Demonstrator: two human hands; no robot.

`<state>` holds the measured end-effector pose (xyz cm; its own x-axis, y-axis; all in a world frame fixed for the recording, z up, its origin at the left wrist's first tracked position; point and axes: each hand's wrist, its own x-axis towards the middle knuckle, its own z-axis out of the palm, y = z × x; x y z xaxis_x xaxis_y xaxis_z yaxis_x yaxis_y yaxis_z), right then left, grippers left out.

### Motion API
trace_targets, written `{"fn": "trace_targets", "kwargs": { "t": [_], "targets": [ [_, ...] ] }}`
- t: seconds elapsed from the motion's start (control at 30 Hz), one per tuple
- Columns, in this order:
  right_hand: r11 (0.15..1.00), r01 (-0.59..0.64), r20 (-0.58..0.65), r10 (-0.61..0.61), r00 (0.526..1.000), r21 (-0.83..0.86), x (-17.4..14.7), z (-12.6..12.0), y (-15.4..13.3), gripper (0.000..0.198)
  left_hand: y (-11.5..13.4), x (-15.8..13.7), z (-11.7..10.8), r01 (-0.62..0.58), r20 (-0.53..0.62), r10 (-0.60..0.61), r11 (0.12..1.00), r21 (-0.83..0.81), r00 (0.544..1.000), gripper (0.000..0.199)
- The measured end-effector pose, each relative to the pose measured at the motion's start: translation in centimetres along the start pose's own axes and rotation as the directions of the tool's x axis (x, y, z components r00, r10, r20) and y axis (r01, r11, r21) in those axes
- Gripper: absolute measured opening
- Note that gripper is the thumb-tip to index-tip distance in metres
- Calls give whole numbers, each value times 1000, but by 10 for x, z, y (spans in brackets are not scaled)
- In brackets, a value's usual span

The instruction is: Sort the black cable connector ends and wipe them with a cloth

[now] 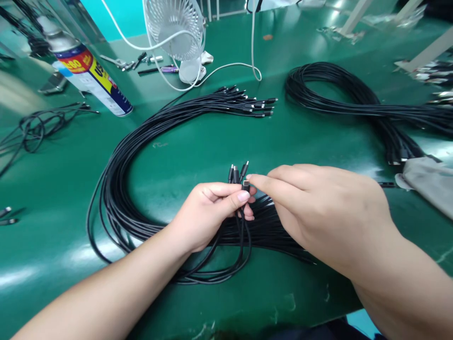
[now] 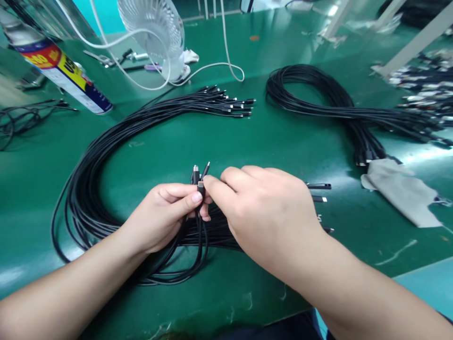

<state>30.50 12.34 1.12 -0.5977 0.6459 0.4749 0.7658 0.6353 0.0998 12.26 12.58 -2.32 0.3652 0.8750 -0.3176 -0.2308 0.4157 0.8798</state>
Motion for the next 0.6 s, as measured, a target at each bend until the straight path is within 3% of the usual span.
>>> {"fn": "trace_targets", "kwargs": {
  "t": [0.6],
  "targets": [
    [999, -34, -40, 35, 999, 39, 2, 5, -6, 25, -1, 0, 0, -7, 11, 7, 1000, 20, 1000, 20]
  ]
}}
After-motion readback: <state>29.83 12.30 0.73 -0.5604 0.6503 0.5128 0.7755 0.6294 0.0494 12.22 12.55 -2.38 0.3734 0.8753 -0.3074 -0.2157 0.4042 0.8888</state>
